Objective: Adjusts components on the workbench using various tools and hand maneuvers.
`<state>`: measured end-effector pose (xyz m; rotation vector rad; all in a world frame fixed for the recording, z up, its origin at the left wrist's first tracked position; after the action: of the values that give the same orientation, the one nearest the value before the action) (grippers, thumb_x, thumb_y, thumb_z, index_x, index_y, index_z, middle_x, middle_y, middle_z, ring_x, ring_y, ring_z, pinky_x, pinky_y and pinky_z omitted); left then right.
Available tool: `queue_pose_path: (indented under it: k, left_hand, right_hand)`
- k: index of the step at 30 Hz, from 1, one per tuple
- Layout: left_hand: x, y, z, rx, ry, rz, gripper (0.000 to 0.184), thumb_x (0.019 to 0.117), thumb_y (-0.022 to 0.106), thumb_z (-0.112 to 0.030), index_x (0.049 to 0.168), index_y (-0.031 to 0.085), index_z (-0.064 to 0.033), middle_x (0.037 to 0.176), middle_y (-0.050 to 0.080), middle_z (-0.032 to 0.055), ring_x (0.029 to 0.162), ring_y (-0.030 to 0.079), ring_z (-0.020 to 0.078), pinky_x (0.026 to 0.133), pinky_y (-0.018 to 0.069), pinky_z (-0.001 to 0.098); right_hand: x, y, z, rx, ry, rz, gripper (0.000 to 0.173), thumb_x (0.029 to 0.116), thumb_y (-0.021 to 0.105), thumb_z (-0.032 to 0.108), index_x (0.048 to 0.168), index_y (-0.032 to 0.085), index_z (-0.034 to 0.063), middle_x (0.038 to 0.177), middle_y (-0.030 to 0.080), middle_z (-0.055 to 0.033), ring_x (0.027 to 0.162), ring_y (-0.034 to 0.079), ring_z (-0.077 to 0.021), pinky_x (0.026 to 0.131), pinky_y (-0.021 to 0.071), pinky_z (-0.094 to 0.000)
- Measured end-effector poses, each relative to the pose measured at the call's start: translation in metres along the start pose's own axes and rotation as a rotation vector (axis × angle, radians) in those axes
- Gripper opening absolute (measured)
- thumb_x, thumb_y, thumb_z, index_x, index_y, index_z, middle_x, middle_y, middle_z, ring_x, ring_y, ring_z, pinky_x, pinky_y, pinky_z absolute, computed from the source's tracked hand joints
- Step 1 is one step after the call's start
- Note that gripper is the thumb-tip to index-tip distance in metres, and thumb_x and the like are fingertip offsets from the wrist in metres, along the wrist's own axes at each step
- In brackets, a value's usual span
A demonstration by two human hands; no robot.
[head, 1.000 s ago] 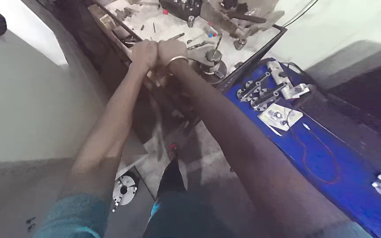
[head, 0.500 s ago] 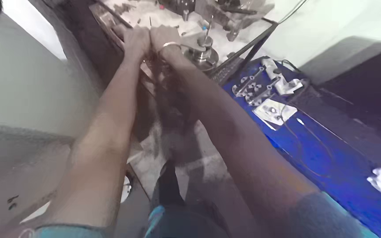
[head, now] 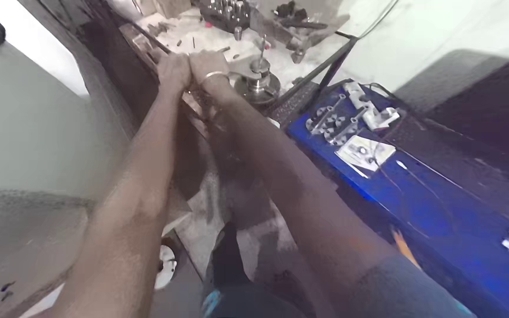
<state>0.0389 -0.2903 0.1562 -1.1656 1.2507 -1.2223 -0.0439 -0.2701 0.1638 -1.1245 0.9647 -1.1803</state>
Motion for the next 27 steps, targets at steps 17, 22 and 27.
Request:
queue_pose_path:
  k: [17, 22, 27]
  left_hand:
    - [-0.115, -0.056, -0.066, -0.894, 0.399, -0.017, 0.038, 0.1025, 0.059, -0.036, 0.127, 0.067, -0.0086, 0.118, 0.07, 0.0093, 0.104, 0.068, 0.0194, 0.092, 0.0555, 0.0449]
    - [-0.037, -0.031, -0.127, -1.144, 0.651, 0.064, 0.042, 0.1025, 0.059, -0.015, 0.142, 0.055, -0.0003, 0.13, 0.066, 0.0141, 0.11, 0.067, 0.0154, 0.097, 0.0551, 0.0342]
    - [-0.032, -0.012, -0.123, -1.247, 0.687, -0.011, 0.033, 0.102, 0.056, -0.005, 0.134, 0.063, -0.0015, 0.127, 0.07, 0.0107, 0.112, 0.069, 0.0162, 0.099, 0.0559, 0.0358]
  right_hand:
    - [-0.215, 0.002, -0.153, 0.541, -0.575, -0.534, 0.021, 0.0963, 0.07, 0.016, 0.114, 0.077, 0.0088, 0.144, 0.06, -0.0126, 0.142, 0.049, -0.0281, 0.12, 0.0394, -0.0443]
    - [-0.22, 0.015, -0.183, 0.994, -0.314, -0.573, 0.037, 0.0963, 0.066, 0.011, 0.132, 0.064, -0.0002, 0.142, 0.061, -0.0127, 0.133, 0.058, -0.0207, 0.112, 0.0493, -0.0389]
    - [-0.213, 0.029, -0.213, 1.619, -0.063, -0.839, 0.035, 0.0923, 0.073, 0.012, 0.121, 0.055, 0.0065, 0.138, 0.063, -0.0182, 0.12, 0.066, -0.0305, 0.098, 0.0579, -0.0464]
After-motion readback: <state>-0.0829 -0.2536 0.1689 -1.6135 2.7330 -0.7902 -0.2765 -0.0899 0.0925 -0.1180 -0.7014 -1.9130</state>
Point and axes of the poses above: each hand's wrist, its own x-axis towards the middle knuckle, its own y-axis out of the palm, z = x × y, the point moved 5 cm from there along x, towards the middle knuckle
